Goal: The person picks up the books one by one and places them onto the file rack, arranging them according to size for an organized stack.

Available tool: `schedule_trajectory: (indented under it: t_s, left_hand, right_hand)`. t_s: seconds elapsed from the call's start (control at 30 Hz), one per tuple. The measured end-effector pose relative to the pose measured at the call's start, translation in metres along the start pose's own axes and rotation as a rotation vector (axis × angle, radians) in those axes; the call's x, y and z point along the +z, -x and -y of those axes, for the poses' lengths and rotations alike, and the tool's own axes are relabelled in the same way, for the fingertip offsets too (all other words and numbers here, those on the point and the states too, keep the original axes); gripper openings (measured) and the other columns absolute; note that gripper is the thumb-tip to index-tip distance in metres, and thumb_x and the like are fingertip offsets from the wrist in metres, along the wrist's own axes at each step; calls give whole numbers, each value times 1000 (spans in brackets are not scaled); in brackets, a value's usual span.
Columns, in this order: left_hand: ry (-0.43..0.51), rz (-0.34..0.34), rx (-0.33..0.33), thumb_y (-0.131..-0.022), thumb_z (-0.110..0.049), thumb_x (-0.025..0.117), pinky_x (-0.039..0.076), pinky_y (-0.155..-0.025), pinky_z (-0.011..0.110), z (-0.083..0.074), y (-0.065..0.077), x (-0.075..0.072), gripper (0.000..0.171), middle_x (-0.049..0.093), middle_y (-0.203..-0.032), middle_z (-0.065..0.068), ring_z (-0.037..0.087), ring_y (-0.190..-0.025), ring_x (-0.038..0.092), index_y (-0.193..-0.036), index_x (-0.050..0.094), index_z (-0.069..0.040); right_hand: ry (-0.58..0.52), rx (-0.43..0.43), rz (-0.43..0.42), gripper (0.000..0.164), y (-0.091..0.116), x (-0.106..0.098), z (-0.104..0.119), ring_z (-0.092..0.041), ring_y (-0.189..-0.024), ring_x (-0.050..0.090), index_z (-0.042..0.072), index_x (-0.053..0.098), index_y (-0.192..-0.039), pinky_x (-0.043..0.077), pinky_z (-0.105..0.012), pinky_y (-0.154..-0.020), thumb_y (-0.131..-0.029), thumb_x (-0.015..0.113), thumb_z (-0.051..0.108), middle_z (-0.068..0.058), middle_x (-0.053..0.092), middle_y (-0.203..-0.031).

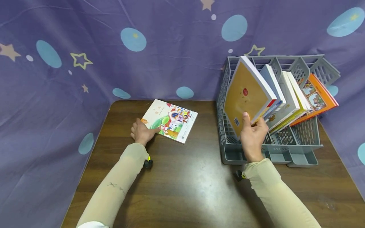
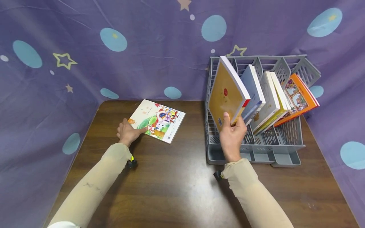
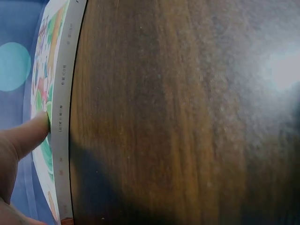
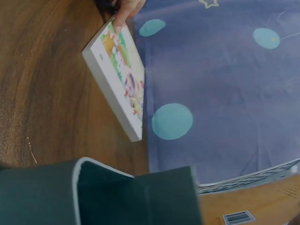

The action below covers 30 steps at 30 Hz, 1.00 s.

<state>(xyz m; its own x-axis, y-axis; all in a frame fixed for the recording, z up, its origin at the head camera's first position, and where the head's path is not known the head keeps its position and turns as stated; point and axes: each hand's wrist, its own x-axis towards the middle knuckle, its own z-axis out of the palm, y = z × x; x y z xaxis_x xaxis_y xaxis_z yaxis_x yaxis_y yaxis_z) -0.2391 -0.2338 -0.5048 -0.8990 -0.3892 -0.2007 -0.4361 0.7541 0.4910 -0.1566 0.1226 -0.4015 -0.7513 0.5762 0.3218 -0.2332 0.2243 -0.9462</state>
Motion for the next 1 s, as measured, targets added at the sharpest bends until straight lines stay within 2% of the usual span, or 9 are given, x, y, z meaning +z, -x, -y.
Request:
schedule_trajectory:
  t_s: [0.13,0.27,0.37,0.5,0.77,1.0]
  left_hand:
    - [-6,-28,-14,-65,-51,83,24,-101,58,-2,-1,2,112,34,-134,28,43,-124,29,-144,22,1]
    - [-7,-23,-28,-64,-51,83,22,-100,60,-5,0,1,108,34,-132,29,44,-122,27,-140,26,2]
    - [-9,-22,-35,-64,-52,82,23,-99,59,-8,3,0,108,33,-131,29,44,-122,27,-139,28,3]
    - [-1,-34,-36,-64,-53,82,25,-98,57,-9,6,1,107,34,-130,29,43,-120,29,-138,30,4]
    - [-1,-1,-70,-67,-51,80,24,-100,56,-8,9,2,100,33,-128,30,44,-119,28,-134,35,8]
    - [13,56,-126,-70,-53,77,24,-99,57,-5,8,-3,87,36,-126,31,45,-116,31,-126,44,5]
  right_hand:
    - [-1,13,-3,20,-2,9,-9,-8,-81,62,-14,64,-102,48,-17,-69,-92,60,3,-24,67,-95]
    - [9,28,-2,21,-6,17,-20,-16,-88,64,-12,64,-106,49,-19,-73,-92,60,3,-24,67,-100]
    - [9,37,-3,22,-12,21,-41,-18,-91,65,-8,65,-108,50,-21,-74,-93,60,7,-21,68,-102]
    - [1,59,-11,24,-20,27,-68,-13,-91,64,-2,67,-110,50,-22,-76,-93,62,14,-14,69,-103]
    - [-9,85,-14,24,-26,34,-78,-12,-92,61,1,66,-112,48,-23,-77,-93,62,14,-12,68,-106]
    - [33,98,1,24,-29,39,-82,-13,-87,58,-1,67,-112,45,-22,-76,-93,62,14,-14,68,-103]
